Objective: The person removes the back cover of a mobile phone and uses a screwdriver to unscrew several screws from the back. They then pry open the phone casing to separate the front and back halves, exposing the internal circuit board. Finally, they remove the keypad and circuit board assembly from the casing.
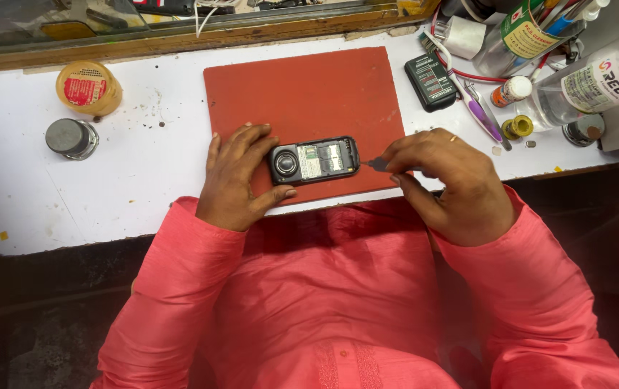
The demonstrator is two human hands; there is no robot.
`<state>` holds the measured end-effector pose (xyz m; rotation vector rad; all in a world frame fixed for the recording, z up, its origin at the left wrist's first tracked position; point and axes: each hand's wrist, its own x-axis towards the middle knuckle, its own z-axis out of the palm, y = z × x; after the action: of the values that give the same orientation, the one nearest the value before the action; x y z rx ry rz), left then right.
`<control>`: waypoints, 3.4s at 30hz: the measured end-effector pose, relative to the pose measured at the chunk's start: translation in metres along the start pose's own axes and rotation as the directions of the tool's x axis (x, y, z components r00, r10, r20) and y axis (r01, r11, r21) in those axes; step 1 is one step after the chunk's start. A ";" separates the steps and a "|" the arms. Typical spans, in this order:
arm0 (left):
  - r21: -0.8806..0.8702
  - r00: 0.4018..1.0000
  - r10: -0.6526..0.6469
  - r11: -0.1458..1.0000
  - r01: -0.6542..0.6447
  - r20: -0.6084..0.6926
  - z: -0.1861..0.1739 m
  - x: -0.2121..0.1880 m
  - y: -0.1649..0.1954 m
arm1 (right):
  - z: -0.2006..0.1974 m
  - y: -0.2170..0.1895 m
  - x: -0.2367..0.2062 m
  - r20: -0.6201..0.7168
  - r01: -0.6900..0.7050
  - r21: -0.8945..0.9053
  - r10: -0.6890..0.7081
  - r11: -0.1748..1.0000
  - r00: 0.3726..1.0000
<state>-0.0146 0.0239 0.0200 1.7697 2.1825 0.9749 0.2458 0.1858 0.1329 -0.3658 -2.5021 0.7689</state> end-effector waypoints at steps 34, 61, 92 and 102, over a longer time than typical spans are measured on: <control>-0.003 0.848 -0.230 0.966 0.260 -0.478 -0.063 -0.010 -0.082 | 0.001 0.017 -0.020 -0.281 0.077 0.370 0.032 0.926 0.959; 0.162 0.997 0.026 0.987 -0.014 -0.074 -0.028 0.001 -0.002 | 0.004 0.021 -0.020 -0.263 0.064 0.334 0.028 0.940 0.965; -0.043 0.991 0.107 0.993 -0.111 -0.083 -0.009 -0.001 0.001 | 0.027 0.004 -0.006 -0.268 0.055 0.051 -0.040 0.997 0.963; -0.010 0.951 0.245 0.968 -0.251 -0.188 -0.001 0.001 0.004 | 0.060 -0.013 -0.013 -0.239 0.211 0.168 -0.168 0.963 0.956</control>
<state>-0.0123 0.0249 0.0229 2.0499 2.0633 1.2720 0.2237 0.1429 0.0920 -0.1306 -2.1938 0.8327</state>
